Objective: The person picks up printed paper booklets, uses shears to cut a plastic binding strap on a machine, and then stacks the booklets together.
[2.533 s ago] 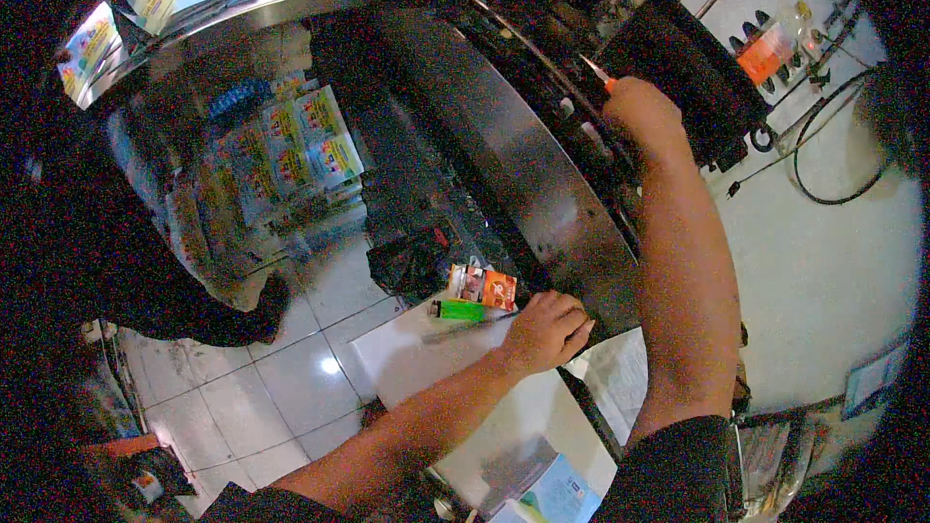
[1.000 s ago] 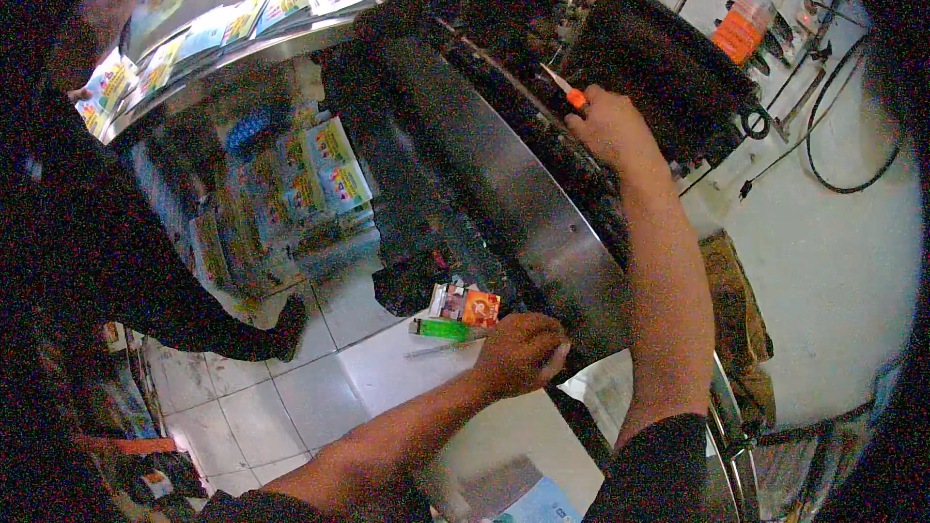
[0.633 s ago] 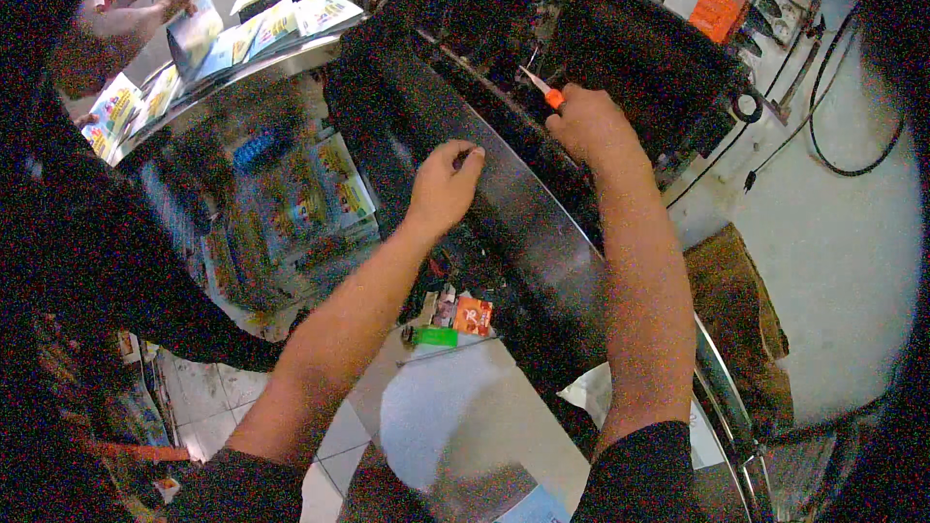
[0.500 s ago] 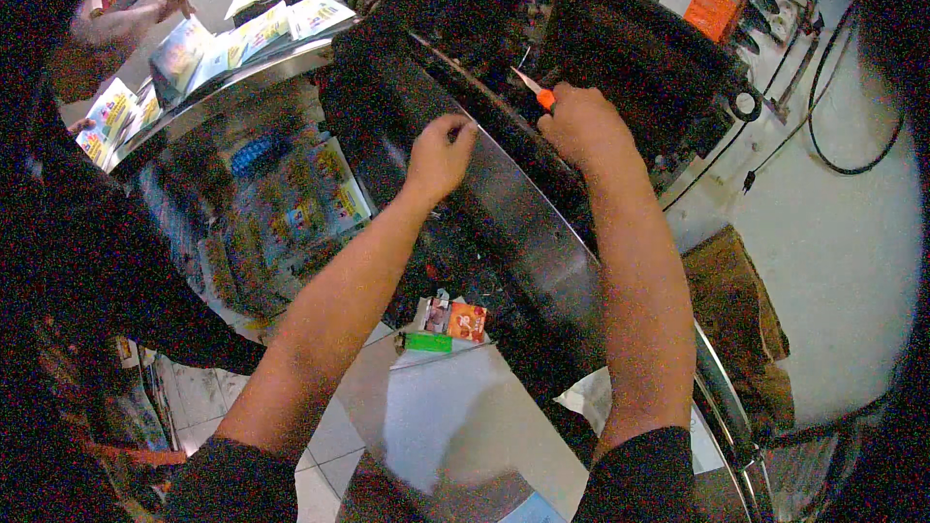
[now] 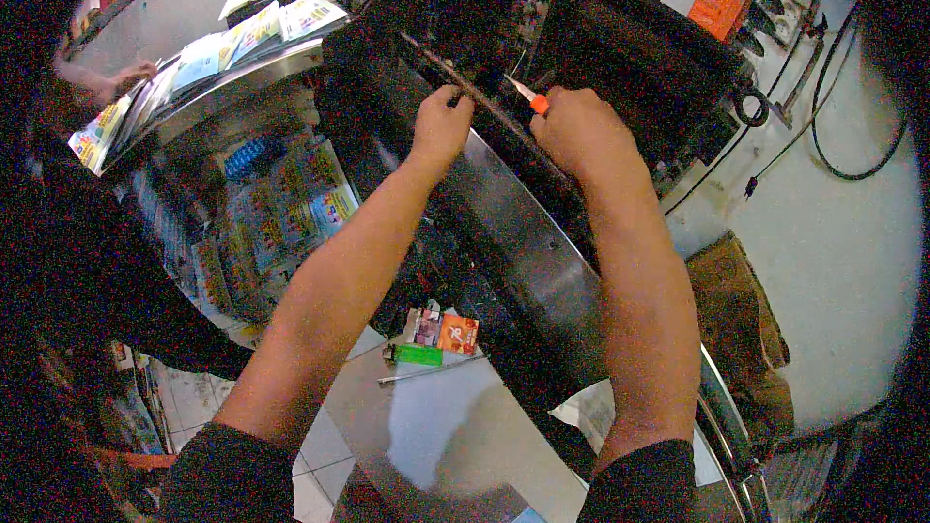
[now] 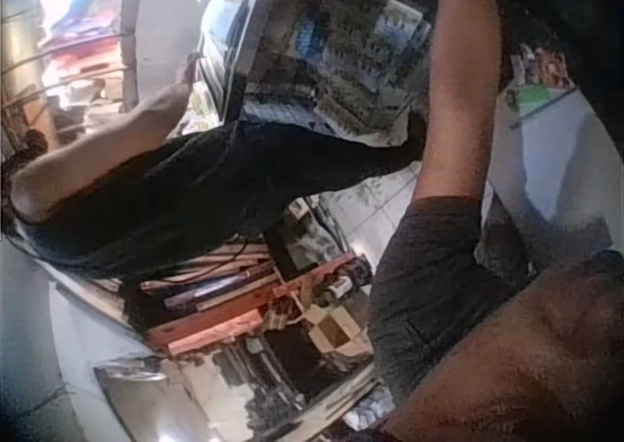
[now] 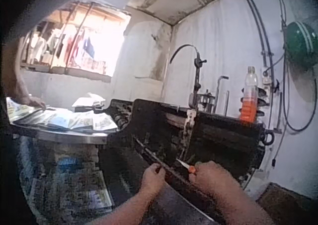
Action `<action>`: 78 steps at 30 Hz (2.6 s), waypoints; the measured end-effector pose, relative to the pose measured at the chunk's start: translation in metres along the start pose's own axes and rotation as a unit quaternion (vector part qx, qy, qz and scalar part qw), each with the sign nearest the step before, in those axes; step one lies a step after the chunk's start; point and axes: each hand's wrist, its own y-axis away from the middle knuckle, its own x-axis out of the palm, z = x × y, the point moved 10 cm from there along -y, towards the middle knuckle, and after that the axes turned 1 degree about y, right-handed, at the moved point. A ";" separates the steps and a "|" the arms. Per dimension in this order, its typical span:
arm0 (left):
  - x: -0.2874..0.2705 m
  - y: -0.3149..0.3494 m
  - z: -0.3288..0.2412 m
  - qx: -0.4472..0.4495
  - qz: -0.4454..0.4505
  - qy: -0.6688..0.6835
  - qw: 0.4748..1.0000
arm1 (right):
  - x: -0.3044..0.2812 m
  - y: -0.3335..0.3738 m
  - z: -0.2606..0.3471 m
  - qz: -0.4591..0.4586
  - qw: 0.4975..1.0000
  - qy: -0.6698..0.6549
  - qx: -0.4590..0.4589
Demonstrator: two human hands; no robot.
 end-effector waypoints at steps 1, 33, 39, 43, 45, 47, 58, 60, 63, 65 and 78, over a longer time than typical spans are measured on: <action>-0.003 0.000 -0.006 0.030 -0.019 0.018 0.999 | 0.001 0.001 0.002 0.023 1.000 -0.004 -0.003; 0.020 -0.012 -0.001 -0.019 0.005 0.059 0.998 | 0.028 -0.022 0.003 0.094 0.994 -0.024 -0.043; 0.032 -0.013 -0.001 -0.050 0.048 0.119 0.991 | 0.026 -0.017 -0.001 0.129 0.990 -0.040 -0.036; 0.034 -0.013 -0.007 -0.055 0.056 0.166 0.983 | 0.032 -0.018 -0.003 0.139 0.989 -0.037 -0.034; 0.033 -0.013 -0.015 -0.060 0.053 0.168 0.983 | 0.032 -0.020 -0.005 0.137 0.989 -0.030 -0.038; 0.034 -0.012 -0.022 -0.065 0.049 0.170 0.982 | 0.030 -0.021 -0.004 0.135 0.990 -0.020 -0.043; 0.036 -0.011 -0.013 -0.022 0.010 0.063 0.998 | 0.058 -0.023 -0.004 0.218 0.973 0.027 -0.068; 0.037 -0.005 -0.015 -0.008 -0.016 0.070 0.997 | 0.066 -0.027 -0.015 0.215 0.974 0.036 -0.064; 0.034 -0.004 -0.017 -0.026 -0.022 0.085 0.996 | 0.061 -0.028 -0.013 0.180 0.977 0.041 -0.107; 0.032 -0.006 -0.013 -0.054 -0.002 0.094 0.994 | 0.055 -0.021 -0.016 0.191 0.980 0.027 -0.054; 0.022 0.009 0.002 0.119 0.065 0.028 0.990 | 0.036 -0.015 -0.027 0.148 0.989 -0.015 0.014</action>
